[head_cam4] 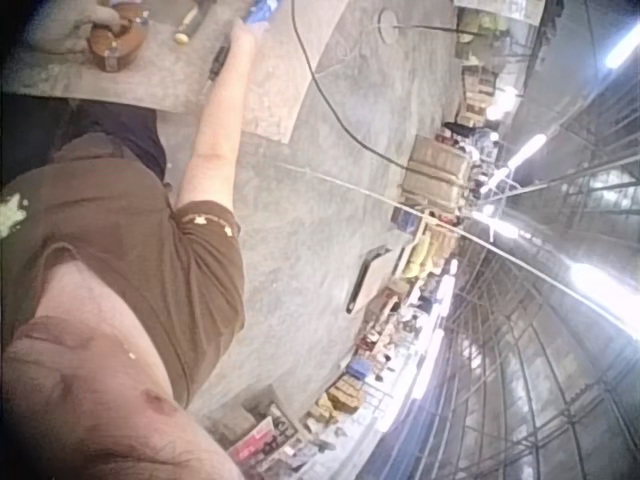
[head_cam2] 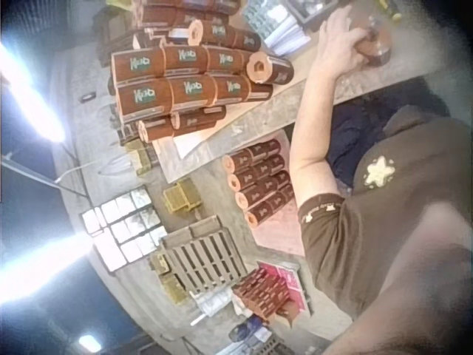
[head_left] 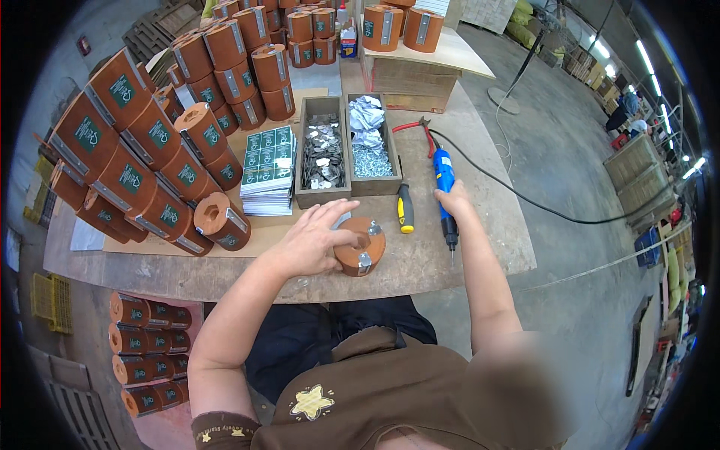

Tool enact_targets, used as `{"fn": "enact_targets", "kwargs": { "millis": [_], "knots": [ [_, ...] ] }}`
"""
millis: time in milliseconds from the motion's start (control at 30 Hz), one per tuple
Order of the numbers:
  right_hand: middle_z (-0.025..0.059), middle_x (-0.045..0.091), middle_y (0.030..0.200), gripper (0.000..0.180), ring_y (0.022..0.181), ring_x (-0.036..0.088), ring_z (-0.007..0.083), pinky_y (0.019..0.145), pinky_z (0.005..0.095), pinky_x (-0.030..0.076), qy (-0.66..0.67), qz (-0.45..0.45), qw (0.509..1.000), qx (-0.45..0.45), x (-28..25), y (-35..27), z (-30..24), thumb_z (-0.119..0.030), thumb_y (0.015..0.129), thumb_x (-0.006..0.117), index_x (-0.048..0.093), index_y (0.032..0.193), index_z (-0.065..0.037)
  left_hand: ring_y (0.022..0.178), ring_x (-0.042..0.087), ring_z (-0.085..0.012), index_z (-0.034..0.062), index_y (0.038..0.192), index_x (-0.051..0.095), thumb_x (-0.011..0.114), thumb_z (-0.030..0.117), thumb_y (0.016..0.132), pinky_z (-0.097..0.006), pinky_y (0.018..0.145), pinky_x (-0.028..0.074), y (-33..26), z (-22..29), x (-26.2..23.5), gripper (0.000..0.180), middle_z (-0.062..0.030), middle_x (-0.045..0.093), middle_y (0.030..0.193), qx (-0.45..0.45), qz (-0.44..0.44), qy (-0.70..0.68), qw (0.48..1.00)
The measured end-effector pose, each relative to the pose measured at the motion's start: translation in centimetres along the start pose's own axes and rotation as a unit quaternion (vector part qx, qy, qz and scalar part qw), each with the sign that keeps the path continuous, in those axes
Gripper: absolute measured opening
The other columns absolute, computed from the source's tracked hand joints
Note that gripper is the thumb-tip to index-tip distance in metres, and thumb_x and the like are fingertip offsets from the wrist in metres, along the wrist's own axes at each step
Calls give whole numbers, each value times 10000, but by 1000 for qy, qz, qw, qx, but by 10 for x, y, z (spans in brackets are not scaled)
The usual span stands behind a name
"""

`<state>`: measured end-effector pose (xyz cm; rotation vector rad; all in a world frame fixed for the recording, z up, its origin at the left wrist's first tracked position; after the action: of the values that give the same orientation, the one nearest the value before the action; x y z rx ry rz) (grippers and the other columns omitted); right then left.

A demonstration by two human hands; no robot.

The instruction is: Use an electric screwdriver and a manual screwdriver to attach metal components to cylindrical wooden blocks.

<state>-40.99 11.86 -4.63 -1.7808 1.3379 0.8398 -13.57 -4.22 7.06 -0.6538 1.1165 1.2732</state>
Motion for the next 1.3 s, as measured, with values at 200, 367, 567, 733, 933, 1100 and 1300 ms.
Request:
{"fn": "enact_targets", "kwargs": {
  "millis": [200, 367, 567, 733, 933, 1100, 1300],
  "knots": [
    [226, 520, 1127, 557, 1072, 502, 334, 892, 400, 412, -124, -32, 991, -36, -13, -11, -18, -398, 751, 589, 474, 1135, -12, 1200, 349, -330, 47, 749, 545, 790, 139, 512, -443, 967, 308, -3, 12, 2, 352, -150, 398, 1260, 2, 67, -47, 997],
    [206, 499, 1088, 486, 1052, 452, 363, 876, 419, 402, -173, 80, 976, -109, -32, -34, -37, -372, 761, 583, 520, 1103, -33, 1082, 464, -350, 14, 677, 474, 830, 156, 482, -380, 839, 433, -22, 7, 2, 431, -203, 427, 1208, -127, 251, -101, 954],
    [212, 487, 1054, 443, 1016, 443, 360, 860, 419, 400, -86, 116, 946, -290, -19, -93, -74, -311, 748, 612, 520, 1077, -28, 1120, 448, -343, 21, 838, 571, 817, 140, 508, -376, 868, 432, -36, 4, 9, 428, -197, 427, 1214, -181, 274, -194, 925],
    [234, 514, 990, 476, 968, 495, 375, 798, 436, 429, -113, 51, 963, -238, 27, -113, -78, -253, 731, 634, 471, 1114, -24, 1154, 429, -322, 28, 911, 588, 779, 105, 551, -393, 912, 404, -38, 5, 4, 415, -121, 475, 1221, -96, 227, -105, 964],
    [240, 556, 926, 394, 847, 555, 388, 735, 420, 456, 14, 150, 948, -281, -14, -91, -61, -200, 726, 636, 514, 1048, -9, 1170, 426, -330, 19, 875, 592, 762, 100, 574, -390, 921, 399, -38, 9, 5, 356, -117, 544, 1141, -74, 268, -147, 949],
    [103, 596, 804, 242, 727, 590, 247, 695, 324, 459, 263, 193, 909, -260, -127, -124, -70, -121, 753, 618, 567, 956, 0, 1161, 440, -331, 7, 849, 589, 758, 93, 581, -389, 910, 412, -44, 17, 12, 329, -146, 553, 1114, -109, 336, -153, 923],
    [93, 521, 965, 240, 879, 514, 237, 834, 455, 420, 751, -17, 583, -311, -159, -176, -106, -94, 836, 502, 471, 1072, -63, 1156, 442, -344, 5, 838, 590, 745, 72, 588, -390, 911, 412, -49, 18, 12, 302, -158, 545, 1117, -138, 365, -138, 911]
  ]
}}
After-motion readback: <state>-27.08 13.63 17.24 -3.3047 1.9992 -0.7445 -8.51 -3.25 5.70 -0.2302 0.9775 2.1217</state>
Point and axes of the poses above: each hand's wrist, its own y-axis towards the middle knuckle, its own x-axis out of the palm, z = x × y, the point moved 9 cm from there along y, towards the middle knuckle
